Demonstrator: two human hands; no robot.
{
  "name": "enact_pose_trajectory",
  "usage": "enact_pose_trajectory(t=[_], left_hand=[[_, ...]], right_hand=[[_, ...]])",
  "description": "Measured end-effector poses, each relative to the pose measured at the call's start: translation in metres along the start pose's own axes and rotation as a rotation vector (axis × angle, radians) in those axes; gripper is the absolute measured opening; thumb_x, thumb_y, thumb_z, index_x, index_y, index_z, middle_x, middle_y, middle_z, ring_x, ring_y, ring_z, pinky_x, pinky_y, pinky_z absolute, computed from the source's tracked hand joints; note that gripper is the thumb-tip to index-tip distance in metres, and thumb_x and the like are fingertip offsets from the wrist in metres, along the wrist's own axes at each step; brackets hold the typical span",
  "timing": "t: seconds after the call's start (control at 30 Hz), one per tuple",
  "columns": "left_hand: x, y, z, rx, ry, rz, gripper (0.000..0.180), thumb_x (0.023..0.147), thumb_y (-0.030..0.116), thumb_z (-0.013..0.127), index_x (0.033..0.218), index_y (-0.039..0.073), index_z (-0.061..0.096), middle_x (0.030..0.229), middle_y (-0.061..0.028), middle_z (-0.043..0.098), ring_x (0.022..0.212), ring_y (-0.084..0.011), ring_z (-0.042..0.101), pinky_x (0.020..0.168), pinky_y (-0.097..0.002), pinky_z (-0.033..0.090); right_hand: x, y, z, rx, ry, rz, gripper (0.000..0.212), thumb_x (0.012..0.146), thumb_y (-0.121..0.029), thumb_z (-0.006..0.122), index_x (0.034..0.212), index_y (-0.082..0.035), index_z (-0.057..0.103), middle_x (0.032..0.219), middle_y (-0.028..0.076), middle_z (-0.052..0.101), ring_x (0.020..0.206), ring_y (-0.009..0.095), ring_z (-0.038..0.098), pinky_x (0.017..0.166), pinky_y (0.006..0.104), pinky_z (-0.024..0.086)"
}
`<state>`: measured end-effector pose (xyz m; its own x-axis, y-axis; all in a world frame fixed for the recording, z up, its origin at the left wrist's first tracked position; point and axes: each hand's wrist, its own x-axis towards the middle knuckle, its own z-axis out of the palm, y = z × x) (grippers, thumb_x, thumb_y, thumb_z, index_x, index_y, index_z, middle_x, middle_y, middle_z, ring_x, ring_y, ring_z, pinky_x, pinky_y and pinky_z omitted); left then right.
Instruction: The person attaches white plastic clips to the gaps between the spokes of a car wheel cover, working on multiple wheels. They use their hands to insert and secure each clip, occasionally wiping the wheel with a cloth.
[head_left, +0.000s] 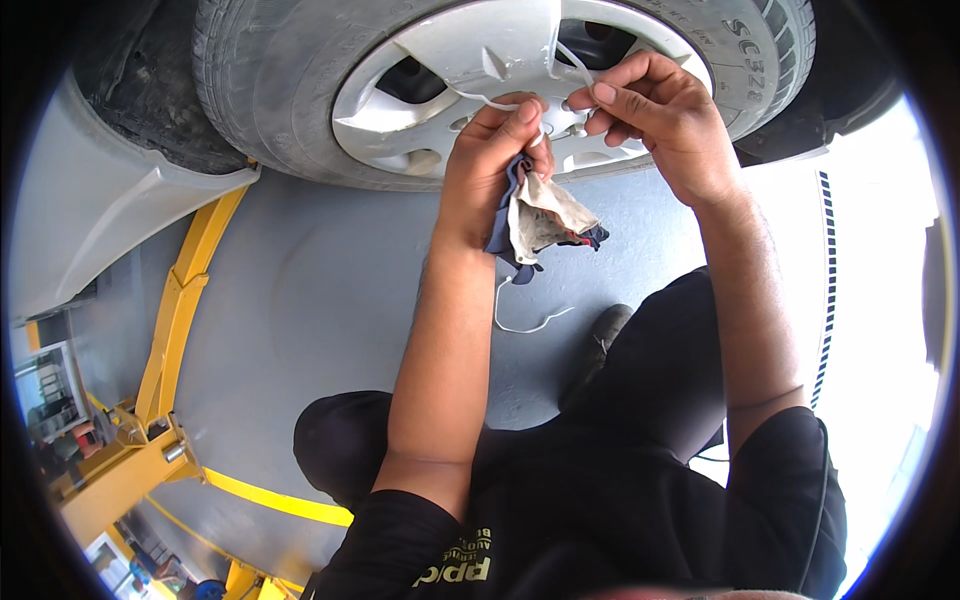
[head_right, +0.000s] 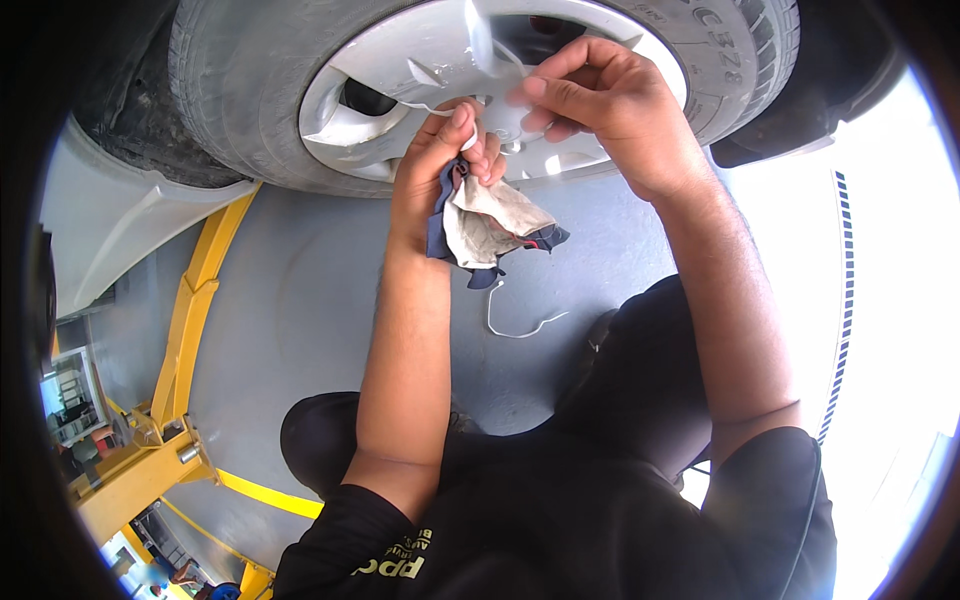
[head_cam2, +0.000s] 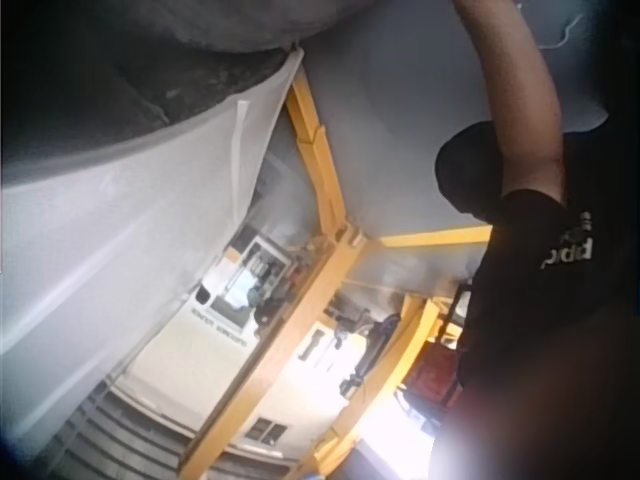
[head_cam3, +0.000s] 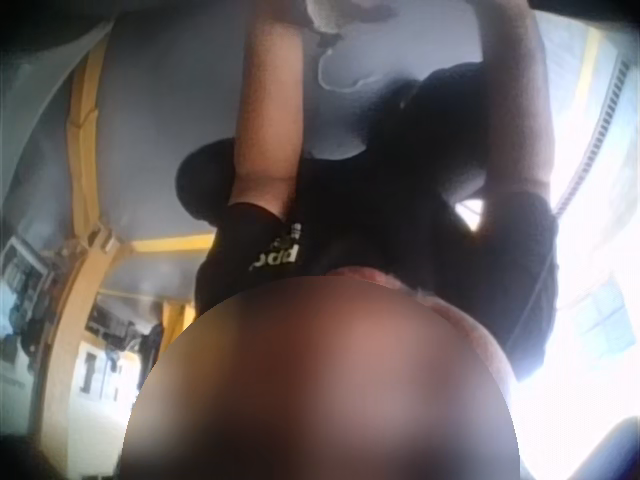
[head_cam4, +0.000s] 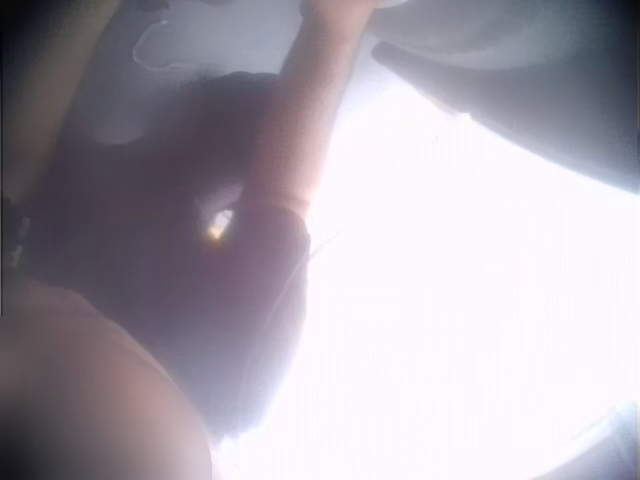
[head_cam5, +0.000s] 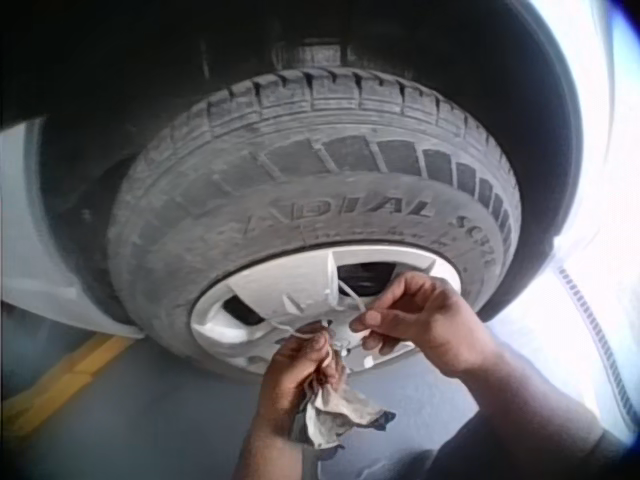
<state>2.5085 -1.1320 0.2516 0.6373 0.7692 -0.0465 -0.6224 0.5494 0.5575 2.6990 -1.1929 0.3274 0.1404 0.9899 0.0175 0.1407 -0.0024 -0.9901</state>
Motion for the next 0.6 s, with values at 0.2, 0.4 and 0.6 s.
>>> enact_pose_trajectory(t=[0.2, 0.4, 0.6], left_hand=[[-0.003, 0.003, 0.009, 0.046, -0.049, 0.054, 0.020, 0.099, 0.014, 0.070, 0.114, 0.001, 0.068, 0.089, -0.0082, 0.072, 0.071, -0.0139, 0.061, 0.063, -0.0265, 0.047], [0.004, -0.007, 0.016, 0.297, 0.057, 0.269, 0.016, 0.097, 0.010, 0.072, 0.111, 0.002, 0.071, 0.094, -0.0119, 0.077, 0.082, -0.0144, 0.073, 0.069, -0.0245, 0.053], [0.009, -0.020, 0.024, 0.320, 0.077, 0.479, 0.011, 0.099, 0.004, 0.068, 0.110, -0.001, 0.068, 0.094, -0.0104, 0.076, 0.083, -0.0116, 0.071, 0.075, -0.0242, 0.056]], right_hand=[[0.000, -0.001, -0.002, 0.017, -0.020, 0.017, 0.019, 0.101, -0.020, 0.069, 0.106, -0.001, 0.067, 0.102, 0.010, 0.077, 0.089, 0.013, 0.072, 0.084, 0.0293, 0.058], [-0.002, -0.003, -0.003, 0.157, -0.024, 0.036, 0.021, 0.102, -0.018, 0.067, 0.110, 0.001, 0.067, 0.102, 0.012, 0.076, 0.091, 0.016, 0.072, 0.085, 0.0297, 0.057], [-0.004, 0.000, -0.001, 0.065, 0.010, 0.029, 0.027, 0.102, -0.016, 0.066, 0.119, 0.005, 0.066, 0.103, 0.014, 0.075, 0.096, 0.018, 0.073, 0.086, 0.0308, 0.059]])
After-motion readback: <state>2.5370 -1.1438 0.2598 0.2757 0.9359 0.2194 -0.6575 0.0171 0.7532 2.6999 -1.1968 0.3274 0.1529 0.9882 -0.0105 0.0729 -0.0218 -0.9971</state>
